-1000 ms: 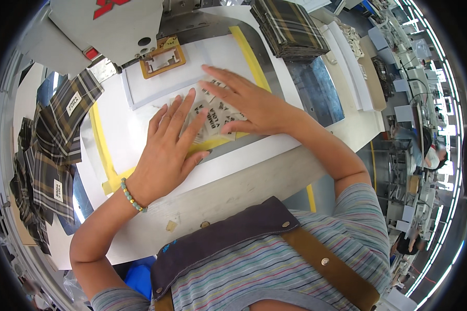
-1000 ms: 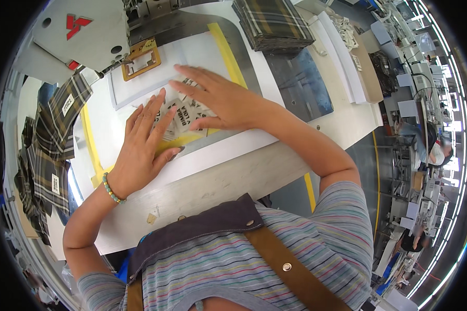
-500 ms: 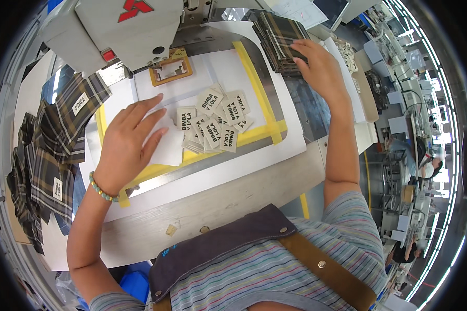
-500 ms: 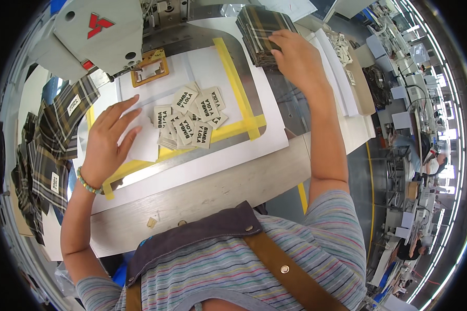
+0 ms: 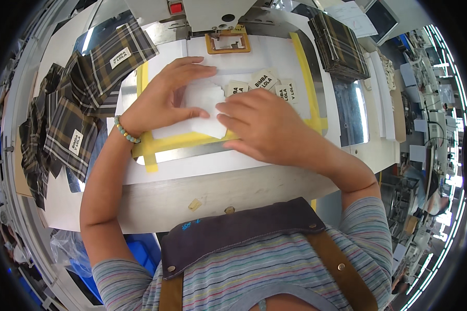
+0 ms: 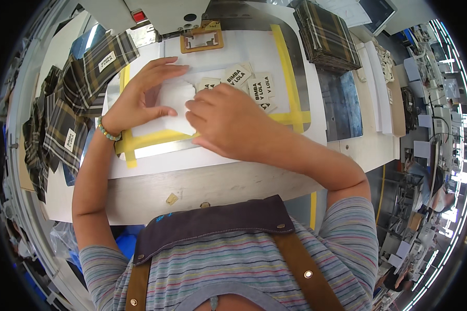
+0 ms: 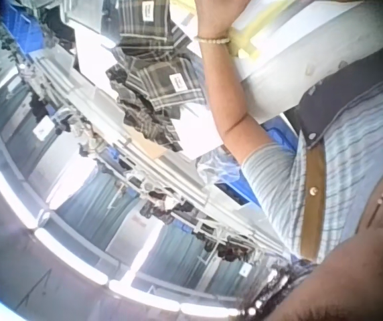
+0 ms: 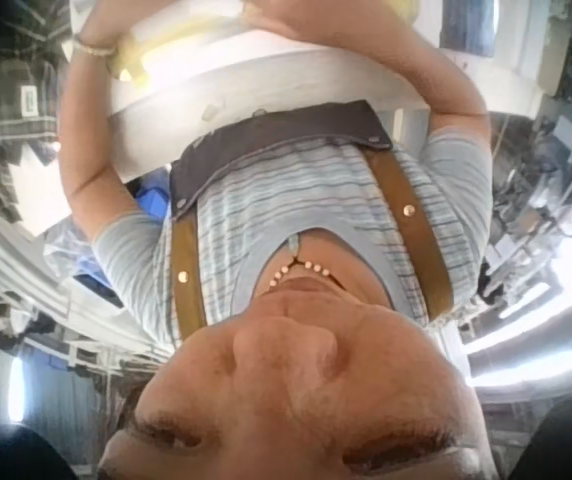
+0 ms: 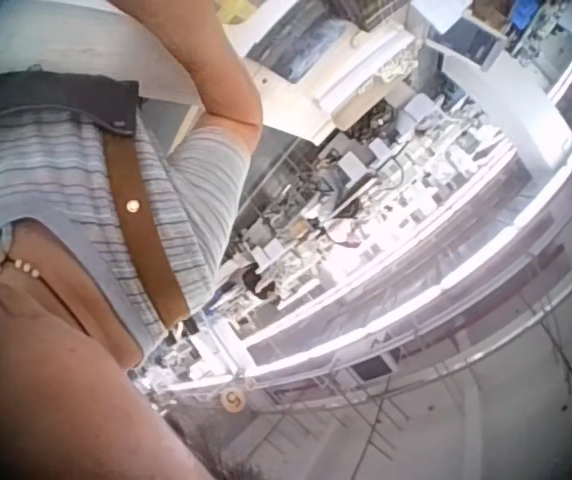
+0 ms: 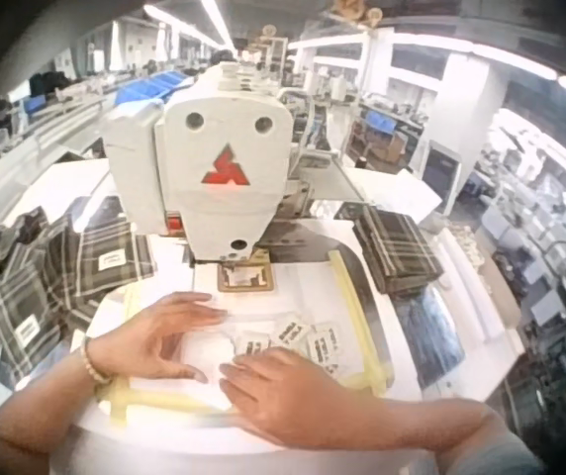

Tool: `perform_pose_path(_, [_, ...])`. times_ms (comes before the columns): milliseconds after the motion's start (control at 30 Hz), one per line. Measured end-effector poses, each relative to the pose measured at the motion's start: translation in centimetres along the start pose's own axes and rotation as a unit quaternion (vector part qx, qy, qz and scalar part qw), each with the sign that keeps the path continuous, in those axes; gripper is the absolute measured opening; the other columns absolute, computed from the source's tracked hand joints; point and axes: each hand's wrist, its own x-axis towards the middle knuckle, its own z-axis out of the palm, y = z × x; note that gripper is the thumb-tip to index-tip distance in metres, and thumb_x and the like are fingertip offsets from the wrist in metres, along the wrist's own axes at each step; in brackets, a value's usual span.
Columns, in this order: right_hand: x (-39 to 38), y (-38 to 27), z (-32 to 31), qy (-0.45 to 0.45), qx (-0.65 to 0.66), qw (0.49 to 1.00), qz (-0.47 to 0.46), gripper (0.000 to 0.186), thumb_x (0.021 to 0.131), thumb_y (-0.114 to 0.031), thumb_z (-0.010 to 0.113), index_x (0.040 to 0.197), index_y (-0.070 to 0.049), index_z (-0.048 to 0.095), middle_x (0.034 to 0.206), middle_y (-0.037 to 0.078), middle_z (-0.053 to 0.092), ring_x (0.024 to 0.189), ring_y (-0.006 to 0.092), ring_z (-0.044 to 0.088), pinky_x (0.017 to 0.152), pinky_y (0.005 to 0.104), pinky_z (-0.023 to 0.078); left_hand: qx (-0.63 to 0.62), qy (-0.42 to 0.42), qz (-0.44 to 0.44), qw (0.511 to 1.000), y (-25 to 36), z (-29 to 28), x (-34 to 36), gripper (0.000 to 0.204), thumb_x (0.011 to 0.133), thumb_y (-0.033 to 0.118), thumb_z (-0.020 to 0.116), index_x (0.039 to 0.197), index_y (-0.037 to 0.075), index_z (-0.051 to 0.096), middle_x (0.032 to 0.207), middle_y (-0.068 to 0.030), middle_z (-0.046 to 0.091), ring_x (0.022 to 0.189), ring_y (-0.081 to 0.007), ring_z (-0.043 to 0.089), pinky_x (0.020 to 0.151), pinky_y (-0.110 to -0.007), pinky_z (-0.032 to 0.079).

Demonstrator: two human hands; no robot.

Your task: The person uses a sewing machine to attach small rectangular labels to plaid fabric pieces. They pick up a fabric piece, place a label on it, and guide it through the machine to sew the label in place. The finished pieces are stacked to the left of the machine.

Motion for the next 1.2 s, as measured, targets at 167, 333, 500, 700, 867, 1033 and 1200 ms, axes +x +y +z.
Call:
perform_pose_path(167, [1.4,1.0,2.3,0.017,-0.046,0.999,0.004,0.051,0.085,-0.036,0.085,0.122,-0.004,0.070,0.137,0.013,0.069,0.127,0.0304,0.062,0.103,0.0436,0.050,0.120,-0.058,0.043,0.990,1.0,0.6,0.1,0.114,0.071,0.044,0.096,0.166,0.008,0.043,0.167,-0.0134,0.049,0.159,-0.0389,0.035,0.130,-0.051,0.030])
perform_pose_path(333, [1.4,3.3,3.5,0.071,-0.010,0.995,0.071,0.049,0.090,-0.033,0.083,0.127,-0.003,0.072,0.133,0.011,0.071,0.124,0.0291,0.064,0.102,0.0436,0.051,0.114,-0.018,0.001,0.993,-0.1,0.9,-0.1,0.093,0.084,0.033,0.089,0.164,0.007,0.047,0.164,-0.0160,0.052,0.157,-0.0390,0.039,0.128,-0.049,0.034])
perform_pose_path(500, [1.6,4.2,4.0,0.134,0.104,0.975,0.146,0.045,0.093,-0.031,0.082,0.127,-0.003,0.074,0.118,0.010,0.074,0.114,0.0294,0.065,0.097,0.0439,0.051,0.089,-0.004,-0.023,0.996,0.7,0.5,-0.1,0.093,0.081,0.025,0.092,0.161,0.008,0.050,0.159,-0.0154,0.057,0.150,-0.0381,0.047,0.122,-0.048,0.042])
perform_pose_path(700, [2.0,3.9,3.9,0.115,0.124,0.967,0.190,0.033,0.093,-0.028,0.082,0.119,-0.007,0.078,0.108,0.007,0.075,0.100,0.0272,0.066,0.090,0.0437,0.051,0.081,0.017,-0.037,0.996,1.1,0.7,0.0,0.098,0.074,0.021,0.097,0.160,0.010,0.052,0.145,-0.0169,0.064,0.133,-0.0385,0.059,0.111,-0.045,0.052])
perform_pose_path(867, [2.4,4.2,3.4,0.085,0.250,0.920,0.290,0.023,0.096,-0.023,0.081,0.105,-0.001,0.079,0.101,0.010,0.074,0.099,0.0290,0.065,0.088,0.0404,0.053,0.100,0.005,-0.049,0.994,1.7,0.3,-0.1,0.099,0.074,0.026,0.097,0.160,0.010,0.051,0.140,-0.0199,0.065,0.127,-0.0404,0.061,0.110,-0.047,0.051])
perform_pose_path(1033, [2.4,4.7,3.4,0.138,0.177,0.953,0.203,0.024,0.099,-0.023,0.076,0.092,0.000,0.079,0.098,0.010,0.074,0.096,0.0306,0.065,0.085,0.0419,0.052,0.118,0.003,-0.022,0.993,2.2,0.1,-0.1,0.101,0.075,0.033,0.096,0.161,0.009,0.050,0.139,-0.0208,0.066,0.126,-0.0415,0.060,0.110,-0.048,0.051])
perform_pose_path(1200, [2.6,5.2,1.9,0.072,0.185,0.952,0.234,0.031,0.105,-0.027,0.069,0.098,0.002,0.079,0.112,0.011,0.071,0.103,0.0307,0.064,0.090,0.0428,0.052,0.017,0.082,-0.064,0.994,2.8,0.5,0.0,0.076,0.087,0.026,0.089,0.154,0.007,0.058,0.133,-0.0199,0.069,0.123,-0.0364,0.064,0.109,-0.043,0.050])
